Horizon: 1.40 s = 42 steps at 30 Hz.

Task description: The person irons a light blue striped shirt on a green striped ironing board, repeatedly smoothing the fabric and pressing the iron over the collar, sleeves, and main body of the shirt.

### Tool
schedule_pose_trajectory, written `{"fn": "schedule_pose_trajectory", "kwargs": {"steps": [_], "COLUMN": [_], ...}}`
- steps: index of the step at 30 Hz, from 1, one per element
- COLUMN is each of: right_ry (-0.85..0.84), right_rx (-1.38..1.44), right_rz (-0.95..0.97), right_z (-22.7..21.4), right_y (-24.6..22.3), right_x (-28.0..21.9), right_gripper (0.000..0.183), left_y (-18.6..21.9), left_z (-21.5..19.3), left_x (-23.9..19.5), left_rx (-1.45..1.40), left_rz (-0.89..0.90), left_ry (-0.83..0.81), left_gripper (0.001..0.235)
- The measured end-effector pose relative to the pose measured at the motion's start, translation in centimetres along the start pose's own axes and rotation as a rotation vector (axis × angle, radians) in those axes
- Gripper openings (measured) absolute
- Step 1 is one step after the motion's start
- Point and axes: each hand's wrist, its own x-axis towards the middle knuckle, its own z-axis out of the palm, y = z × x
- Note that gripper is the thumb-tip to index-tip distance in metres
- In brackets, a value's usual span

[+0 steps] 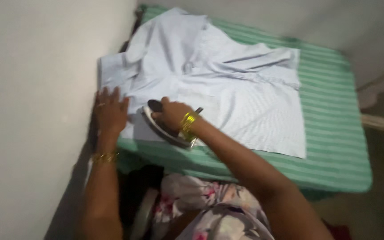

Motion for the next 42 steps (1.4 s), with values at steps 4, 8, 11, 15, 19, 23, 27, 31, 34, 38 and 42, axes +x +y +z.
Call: {"fn": "schedule_pose_trajectory", "kwargs": {"steps": [4, 8, 11, 15, 19, 23, 27, 31, 34, 38, 42], "right_ry": [0.003, 0.070, 0.152, 0.208, 0.324, 0.340, 0.441, 0.463, 0.466, 0.493, 0.607], "right_rx": [0.024, 0.025, -0.015, -0.001, -0.051, 0.065, -0.029, -0.086, -0.073, -0.057, -0.420], "right_rz": [0.174, 0.307, 0.412, 0.594, 0.755, 0.980, 1.069, 1.150, 1.206, 1.175, 1.044], "right_z": [-0.9, -2.1, -2.7, -4.1, -5.7, -7.1, -7.7, -7.9, -8.0, -8.1, -7.3], "right_y": [1.7, 6.3, 10.8, 17.6, 24.1, 30.4, 37.6, 43.3, 46.4, 48.5, 47.1], "right_x": [-3.2, -5.9, -7.9, -11.2, -15.3, -19.6, -24.3, -28.2, -30.1, -32.2, -33.0], "right_gripper": [0.056, 0.056, 0.059, 0.052, 0.051, 0.054, 0.063, 0.068, 0.068, 0.068, 0.061], "left_y": [0.3, 0.1, -0.1, -0.4, -0.4, -0.7, -0.3, 0.9, 1.2, 1.0, 5.7], "left_z": [-0.4, -0.1, 0.3, 0.3, 0.4, 0.5, -0.1, -1.6, -1.9, -1.5, -0.4], "left_x": [-0.3, -0.1, -0.5, -0.3, -0.3, -0.3, -0.5, -0.5, -0.5, -0.5, 2.0], "left_rx": [-0.070, -0.022, -0.018, -0.030, -0.027, -0.007, -0.011, -0.044, -0.068, 0.061, 0.205], "left_rz": [-0.087, -0.084, -0.052, -0.047, -0.060, -0.027, -0.023, -0.111, -0.162, -0.014, 0.196], "left_ry": [-0.087, -0.095, -0.042, -0.042, -0.052, -0.025, -0.028, -0.081, -0.124, -0.006, 0.109], "left_gripper": [0.070, 0.071, 0.071, 0.072, 0.072, 0.072, 0.072, 0.073, 0.074, 0.072, 0.068]}}
